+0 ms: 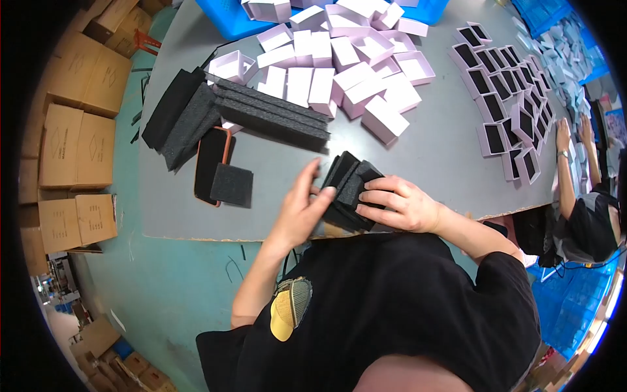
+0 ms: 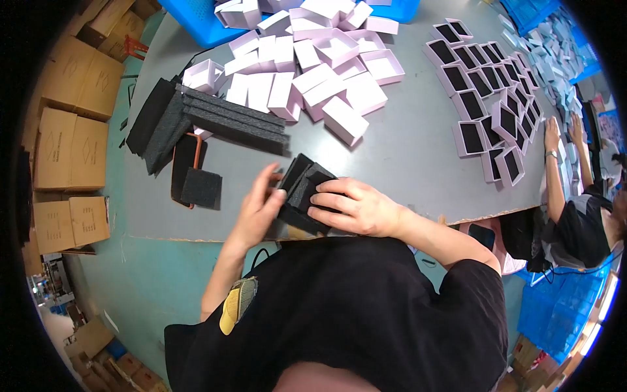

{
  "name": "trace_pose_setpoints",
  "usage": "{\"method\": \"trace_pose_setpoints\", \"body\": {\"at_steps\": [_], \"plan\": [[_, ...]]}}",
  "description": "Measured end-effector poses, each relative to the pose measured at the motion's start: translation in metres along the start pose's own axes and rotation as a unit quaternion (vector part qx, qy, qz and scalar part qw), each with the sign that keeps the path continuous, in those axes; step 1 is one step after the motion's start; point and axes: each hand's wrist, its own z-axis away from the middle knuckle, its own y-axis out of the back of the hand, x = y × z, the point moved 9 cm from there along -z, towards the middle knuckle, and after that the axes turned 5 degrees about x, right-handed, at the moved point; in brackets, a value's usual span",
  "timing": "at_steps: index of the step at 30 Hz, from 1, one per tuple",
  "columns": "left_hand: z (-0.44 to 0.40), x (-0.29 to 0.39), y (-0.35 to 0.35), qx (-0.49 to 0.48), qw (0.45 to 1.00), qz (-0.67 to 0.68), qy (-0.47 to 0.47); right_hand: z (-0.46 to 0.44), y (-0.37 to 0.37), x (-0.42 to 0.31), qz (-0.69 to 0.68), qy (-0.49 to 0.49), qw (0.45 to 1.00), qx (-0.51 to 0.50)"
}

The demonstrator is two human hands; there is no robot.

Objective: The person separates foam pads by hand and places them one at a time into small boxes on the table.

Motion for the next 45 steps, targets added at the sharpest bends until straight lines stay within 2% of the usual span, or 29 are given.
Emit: {"method": "trace_pose_setpoints", "body": {"at_steps": [3, 5, 7, 10, 11, 13, 15, 16, 17, 18, 20, 21, 24, 26, 28, 31, 33, 34, 35, 36, 39, 40, 41, 42, 44, 45], "plan": [[-0.014, 0.010, -0.044, -0.017, 0.993, 0.015, -0.113, 0.011, 0.025, 0.010, -0.144, -0.118, 0.982, -0.031], [-0.018, 0.014, -0.062, -0.014, 0.991, 0.082, -0.102, 0.020, 0.041, 0.015, -0.215, -0.176, 0.961, -0.018], [-0.014, 0.020, -0.081, -0.015, 0.992, 0.100, -0.076, 0.044, 0.048, 0.025, -0.221, -0.254, 0.941, 0.041], [-0.011, 0.016, -0.107, -0.071, 0.983, 0.145, -0.093, 0.060, 0.064, 0.032, -0.193, -0.368, 0.902, 0.121], [-0.011, 0.014, -0.105, -0.062, 0.990, 0.107, -0.068, 0.058, 0.071, 0.032, -0.175, -0.385, 0.897, 0.131], [-0.008, 0.032, -0.095, -0.076, 0.989, 0.028, -0.124, 0.063, 0.075, 0.037, -0.165, -0.434, 0.875, 0.134], [-0.005, 0.055, -0.077, -0.075, 0.978, -0.052, -0.188, 0.073, 0.063, 0.045, -0.234, -0.472, 0.847, 0.072], [-0.004, 0.064, -0.062, -0.043, 0.958, -0.140, -0.247, 0.075, 0.058, 0.047, -0.267, -0.489, 0.830, 0.041], [-0.005, 0.070, -0.050, -0.010, 0.942, -0.225, -0.249, 0.072, 0.056, 0.046, -0.287, -0.500, 0.817, 0.010], [-0.005, 0.075, -0.039, 0.022, 0.918, -0.307, -0.249, 0.067, 0.057, 0.045, -0.289, -0.485, 0.826, 0.011], [-0.008, 0.062, -0.027, 0.043, 0.914, -0.344, -0.212, 0.057, 0.057, 0.042, -0.289, -0.453, 0.844, 0.013], [-0.009, 0.058, -0.026, 0.029, 0.907, -0.355, -0.225, 0.054, 0.057, 0.041, -0.284, -0.431, 0.856, 0.029], [-0.018, 0.076, -0.016, 0.058, 0.879, -0.380, -0.284, 0.044, 0.064, 0.041, -0.209, -0.393, 0.893, 0.063], [-0.035, 0.120, -0.022, 0.082, 0.852, -0.351, -0.379, 0.035, 0.073, 0.040, -0.163, -0.383, 0.906, 0.076], [-0.064, 0.143, -0.049, 0.043, 0.890, -0.286, -0.352, 0.027, 0.078, 0.037, -0.132, -0.367, 0.917, 0.089], [-0.099, 0.146, -0.097, -0.008, 0.854, -0.438, -0.281, 0.019, 0.079, 0.031, -0.118, -0.337, 0.928, 0.108], [-0.105, 0.146, -0.102, -0.029, 0.863, -0.444, -0.240, 0.014, 0.079, 0.027, -0.127, -0.312, 0.934, 0.118], [-0.108, 0.145, -0.104, -0.040, 0.866, -0.447, -0.219, 0.016, 0.077, 0.030, -0.167, -0.323, 0.925, 0.114], [-0.101, 0.149, -0.102, -0.030, 0.861, -0.421, -0.285, 0.018, 0.074, 0.034, -0.208, -0.334, 0.913, 0.110], [-0.098, 0.144, -0.099, -0.046, 0.871, -0.393, -0.292, 0.020, 0.071, 0.037, -0.251, -0.344, 0.899, 0.105], [-0.093, 0.131, -0.088, -0.078, 0.897, -0.312, -0.305, 0.033, 0.068, 0.059, -0.473, -0.420, 0.765, 0.123], [-0.095, 0.130, -0.091, -0.107, 0.914, -0.277, -0.275, 0.039, 0.069, 0.067, -0.540, -0.435, 0.708, 0.133], [-0.095, 0.131, -0.097, -0.136, 0.929, -0.240, -0.245, 0.046, 0.083, 0.080, -0.561, -0.431, 0.682, 0.184], [-0.095, 0.130, -0.105, -0.165, 0.941, -0.201, -0.214, 0.056, 0.098, 0.094, -0.580, -0.425, 0.654, 0.234], [-0.102, 0.123, -0.133, -0.225, 0.931, -0.187, -0.218, 0.095, 0.127, 0.135, -0.465, -0.458, 0.679, 0.336], [-0.107, 0.114, -0.146, -0.236, 0.921, -0.189, -0.247, 0.111, 0.136, 0.152, -0.365, -0.505, 0.707, 0.336]]}}
